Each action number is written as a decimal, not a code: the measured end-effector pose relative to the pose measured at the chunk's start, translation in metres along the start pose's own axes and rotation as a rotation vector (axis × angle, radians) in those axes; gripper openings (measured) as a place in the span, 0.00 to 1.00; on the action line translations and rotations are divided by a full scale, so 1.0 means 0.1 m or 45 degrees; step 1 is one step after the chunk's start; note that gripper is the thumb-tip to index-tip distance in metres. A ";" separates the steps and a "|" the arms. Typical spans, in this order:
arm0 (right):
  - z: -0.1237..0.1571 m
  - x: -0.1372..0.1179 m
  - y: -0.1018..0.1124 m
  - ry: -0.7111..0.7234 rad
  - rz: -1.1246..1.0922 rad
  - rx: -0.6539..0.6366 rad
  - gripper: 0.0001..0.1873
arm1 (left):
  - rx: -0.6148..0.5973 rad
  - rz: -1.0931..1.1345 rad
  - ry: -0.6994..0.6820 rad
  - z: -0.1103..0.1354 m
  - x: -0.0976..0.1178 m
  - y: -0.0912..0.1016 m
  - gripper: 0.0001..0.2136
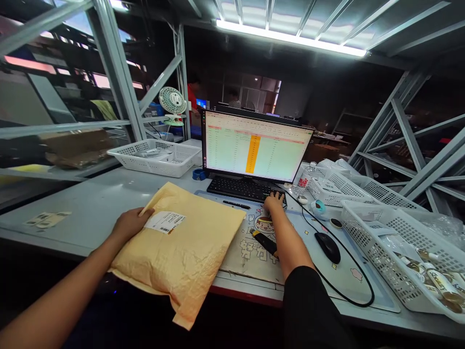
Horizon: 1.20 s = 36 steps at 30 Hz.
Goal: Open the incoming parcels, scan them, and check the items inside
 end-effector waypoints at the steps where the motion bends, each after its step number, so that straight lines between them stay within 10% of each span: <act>1: 0.06 -0.01 0.01 0.022 0.001 0.021 0.34 | 0.005 0.004 -0.003 0.00 0.00 0.00 0.33; 6: 0.59 -0.18 -0.07 0.235 -0.023 0.163 0.24 | 0.026 0.057 -0.033 0.04 0.02 0.02 0.29; 11: 1.25 -0.15 -0.63 0.418 -0.078 0.172 0.20 | 0.200 0.115 -0.053 0.12 0.08 0.25 0.25; 18: 1.42 0.05 -1.18 0.546 -0.220 0.283 0.27 | 0.716 0.023 -0.260 0.46 0.48 1.50 0.26; 23: 1.19 0.13 -1.16 0.605 -0.550 0.441 0.26 | 0.640 -0.317 -0.535 1.08 1.16 2.35 0.25; 27: 1.26 0.26 -0.62 0.608 -0.934 0.713 0.28 | 0.611 -0.560 -0.595 1.49 1.73 2.54 0.22; 32: 1.96 -0.09 0.71 0.994 -1.022 1.180 0.37 | 0.594 -0.698 -0.902 1.68 2.40 2.35 0.21; 36: 2.30 -0.55 1.51 1.353 -0.802 1.085 0.29 | 0.530 -0.733 -1.140 1.78 2.71 2.16 0.20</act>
Point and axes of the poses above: each hand's wrist, its own z-axis away from the middle knuckle, its own y-axis out of the back of the hand, x = y × z, the point moved 2 cm from there along -z, towards the middle knuckle, and after that the axes turned 14 degrees about -x, right-handed, at the moved point
